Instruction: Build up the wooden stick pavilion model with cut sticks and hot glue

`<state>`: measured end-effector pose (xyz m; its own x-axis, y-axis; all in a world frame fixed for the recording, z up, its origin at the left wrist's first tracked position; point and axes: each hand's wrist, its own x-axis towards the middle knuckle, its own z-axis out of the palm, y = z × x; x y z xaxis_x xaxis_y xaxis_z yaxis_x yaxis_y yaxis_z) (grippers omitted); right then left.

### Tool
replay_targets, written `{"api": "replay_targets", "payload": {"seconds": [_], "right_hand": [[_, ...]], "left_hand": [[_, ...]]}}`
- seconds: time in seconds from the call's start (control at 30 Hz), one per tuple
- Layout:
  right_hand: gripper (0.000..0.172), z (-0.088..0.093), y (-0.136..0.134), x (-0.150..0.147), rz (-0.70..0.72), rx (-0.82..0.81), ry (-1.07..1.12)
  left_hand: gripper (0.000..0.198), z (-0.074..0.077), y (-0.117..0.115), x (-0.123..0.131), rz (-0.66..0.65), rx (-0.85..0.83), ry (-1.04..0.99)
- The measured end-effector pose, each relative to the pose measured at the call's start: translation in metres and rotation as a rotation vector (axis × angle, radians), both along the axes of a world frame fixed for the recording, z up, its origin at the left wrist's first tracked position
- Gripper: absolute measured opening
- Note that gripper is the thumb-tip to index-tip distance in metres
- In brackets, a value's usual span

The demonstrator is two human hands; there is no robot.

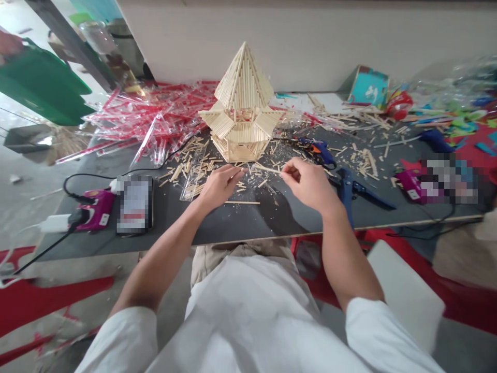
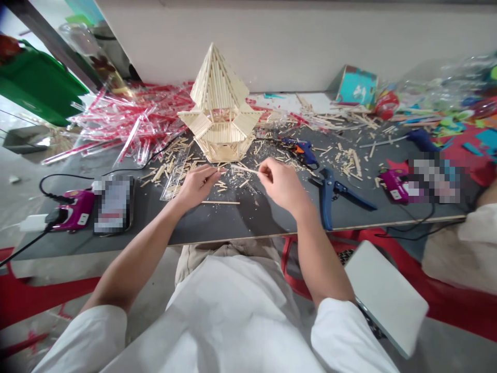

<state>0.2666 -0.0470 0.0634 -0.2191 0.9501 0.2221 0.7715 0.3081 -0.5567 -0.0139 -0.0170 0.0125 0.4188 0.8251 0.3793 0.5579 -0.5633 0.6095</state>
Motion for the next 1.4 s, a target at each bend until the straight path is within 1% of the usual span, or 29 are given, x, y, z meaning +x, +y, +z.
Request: {"api": "replay_targets", "payload": {"seconds": [0.07,0.17,0.27,0.33,0.37,0.4,0.5,0.53,0.6,0.67,0.73,0.8,0.87,0.93,1.0,1.13,1.27,1.4], "right_hand": [[0.005,0.005,-0.002,-0.013,0.070,0.027,0.059],[0.008,0.009,0.005,-0.029,0.132,0.054,0.169],[0.015,0.009,0.016,-0.039,0.167,0.048,0.310],[0.021,0.006,0.026,-0.045,0.174,0.036,0.414],[0.024,0.003,0.031,-0.047,0.180,0.023,0.479],[0.027,-0.001,0.036,-0.050,0.191,0.003,0.557],[0.034,-0.018,0.046,-0.053,0.243,-0.100,0.834],[0.036,-0.024,0.048,-0.054,0.256,-0.155,0.919],[0.039,-0.033,0.047,-0.054,0.279,-0.304,1.030],[0.042,-0.040,0.044,-0.055,0.333,-0.454,1.046],[0.042,-0.044,0.039,-0.058,0.425,-0.543,0.991],[0.039,-0.047,0.036,-0.064,0.501,-0.559,0.946],[0.036,-0.049,0.034,-0.070,0.536,-0.548,0.951],[0.034,-0.050,0.034,-0.073,0.525,-0.544,0.996],[0.035,-0.051,0.034,-0.074,0.485,-0.565,1.041],[0.040,-0.052,0.035,-0.073,0.425,-0.644,1.105],[0.042,-0.052,0.034,-0.074,0.418,-0.667,1.122],[0.043,-0.050,0.033,-0.075,0.425,-0.684,1.122]], "left_hand": [[0.043,-0.001,0.001,0.000,-0.004,0.023,-0.038],[0.040,-0.004,0.003,0.001,-0.023,0.020,-0.041],[0.041,-0.003,0.004,0.002,-0.073,-0.023,-0.036],[0.042,0.000,0.004,0.002,-0.110,-0.101,-0.072],[0.042,0.002,0.003,0.001,-0.130,-0.184,-0.104],[0.042,0.005,0.002,0.000,-0.161,-0.304,-0.140],[0.045,0.012,-0.002,-0.004,-0.311,-0.724,-0.272],[0.045,0.014,-0.003,-0.005,-0.358,-0.829,-0.326],[0.043,0.015,-0.004,-0.006,-0.405,-0.954,-0.443],[0.042,0.014,-0.004,-0.005,-0.401,-1.027,-0.533],[0.041,0.010,-0.003,-0.005,-0.389,-1.069,-0.572],[0.041,0.007,-0.001,-0.006,-0.387,-1.085,-0.573],[0.041,0.005,0.000,-0.008,-0.395,-1.092,-0.569],[0.041,0.005,0.000,-0.009,-0.405,-1.104,-0.577],[0.040,0.006,-0.001,-0.008,-0.413,-1.117,-0.595],[0.039,0.008,-0.003,-0.007,-0.417,-1.147,-0.620],[0.038,0.008,-0.004,-0.006,-0.392,-1.181,-0.634],[0.039,0.008,-0.003,-0.005,-0.395,-1.190,-0.640]]}}
